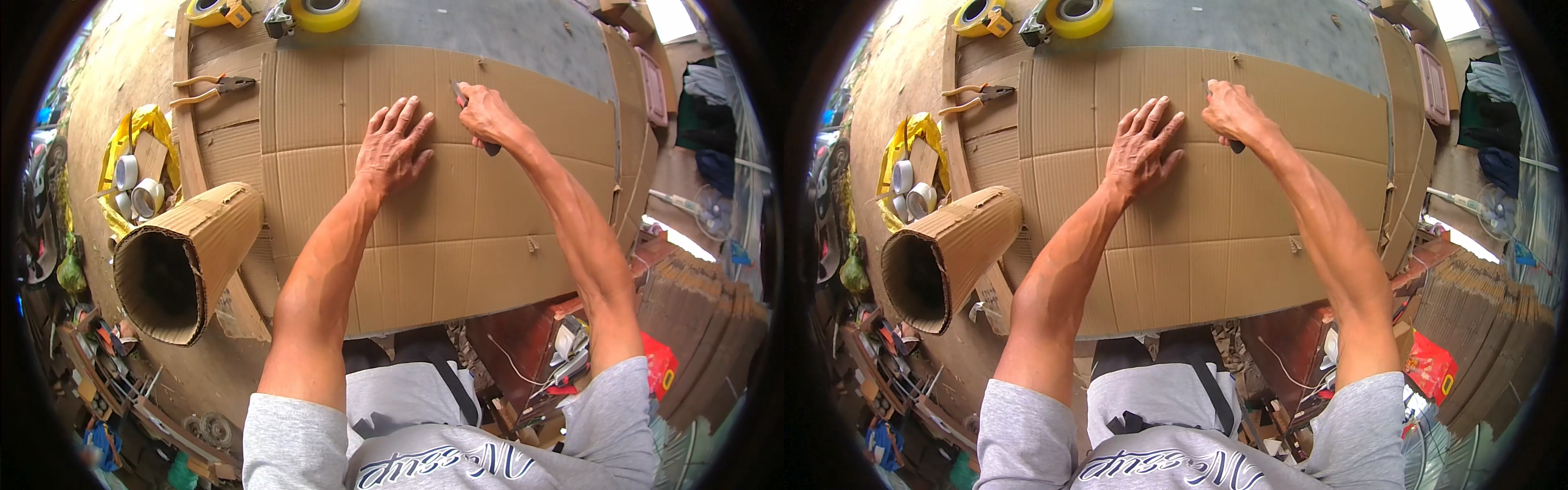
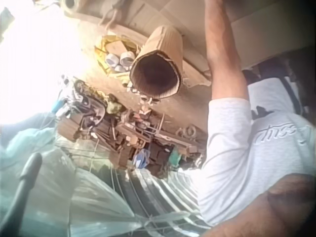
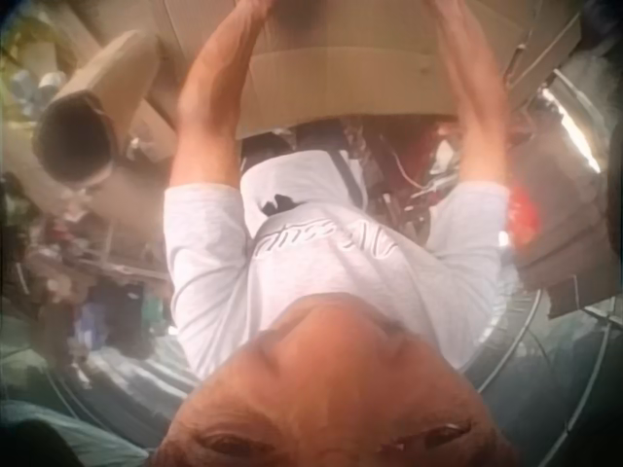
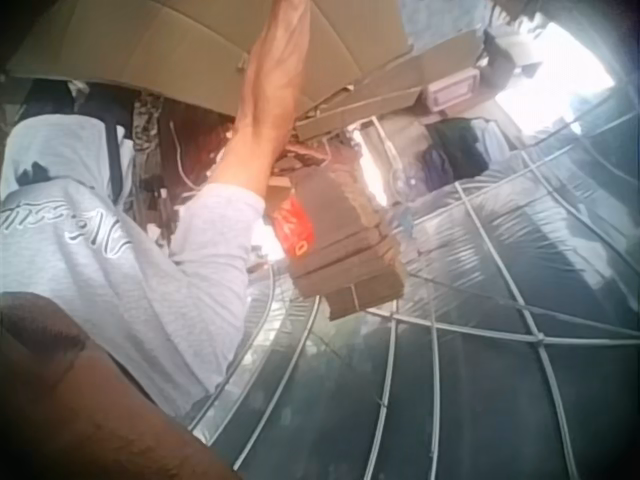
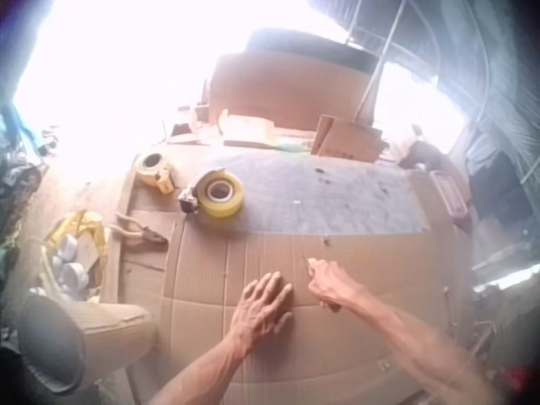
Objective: The person cuts a large piece of cardboard with a utility knife, folds it into a box shape, and secures the edges with a tape dispenser. The person then places a shipping label on the finished box.
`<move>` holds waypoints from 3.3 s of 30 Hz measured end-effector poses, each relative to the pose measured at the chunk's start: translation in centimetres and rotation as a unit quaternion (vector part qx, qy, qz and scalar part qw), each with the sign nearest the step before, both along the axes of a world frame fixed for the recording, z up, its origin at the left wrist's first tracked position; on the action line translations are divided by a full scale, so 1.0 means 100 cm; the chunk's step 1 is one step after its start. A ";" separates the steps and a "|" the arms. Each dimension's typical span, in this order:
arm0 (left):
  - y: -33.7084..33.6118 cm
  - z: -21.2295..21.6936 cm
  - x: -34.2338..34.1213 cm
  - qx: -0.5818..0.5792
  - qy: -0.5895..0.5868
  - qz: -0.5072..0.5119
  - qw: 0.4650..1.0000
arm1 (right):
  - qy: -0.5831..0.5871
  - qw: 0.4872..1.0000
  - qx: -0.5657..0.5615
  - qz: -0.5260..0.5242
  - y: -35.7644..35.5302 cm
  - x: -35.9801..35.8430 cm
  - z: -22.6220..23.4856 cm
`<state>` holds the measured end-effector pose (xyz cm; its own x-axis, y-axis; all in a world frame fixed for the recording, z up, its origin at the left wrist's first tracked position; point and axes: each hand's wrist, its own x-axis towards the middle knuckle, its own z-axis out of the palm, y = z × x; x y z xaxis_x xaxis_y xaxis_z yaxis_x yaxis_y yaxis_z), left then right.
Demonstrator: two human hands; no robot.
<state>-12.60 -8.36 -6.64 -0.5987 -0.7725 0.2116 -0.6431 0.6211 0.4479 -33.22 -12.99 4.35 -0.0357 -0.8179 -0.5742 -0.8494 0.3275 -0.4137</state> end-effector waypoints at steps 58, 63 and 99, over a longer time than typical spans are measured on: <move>0.005 -0.005 -0.003 -0.042 -0.028 0.010 0.999 | 0.047 0.994 -0.097 -0.028 0.156 0.022 -0.040; 0.005 -0.005 -0.004 -0.052 -0.027 0.010 0.998 | 0.030 0.989 -0.143 -0.036 0.182 0.023 -0.053; 0.057 -0.019 0.015 -0.107 -0.007 0.010 0.994 | 0.034 0.992 -0.102 -0.061 0.281 0.049 -0.032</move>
<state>-11.15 -2.61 -8.56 -0.5879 -0.7224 0.3640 -0.6612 0.6884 0.2983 -28.35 15.15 1.13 -0.1742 -0.9045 -0.3892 -0.8374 0.3440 -0.4248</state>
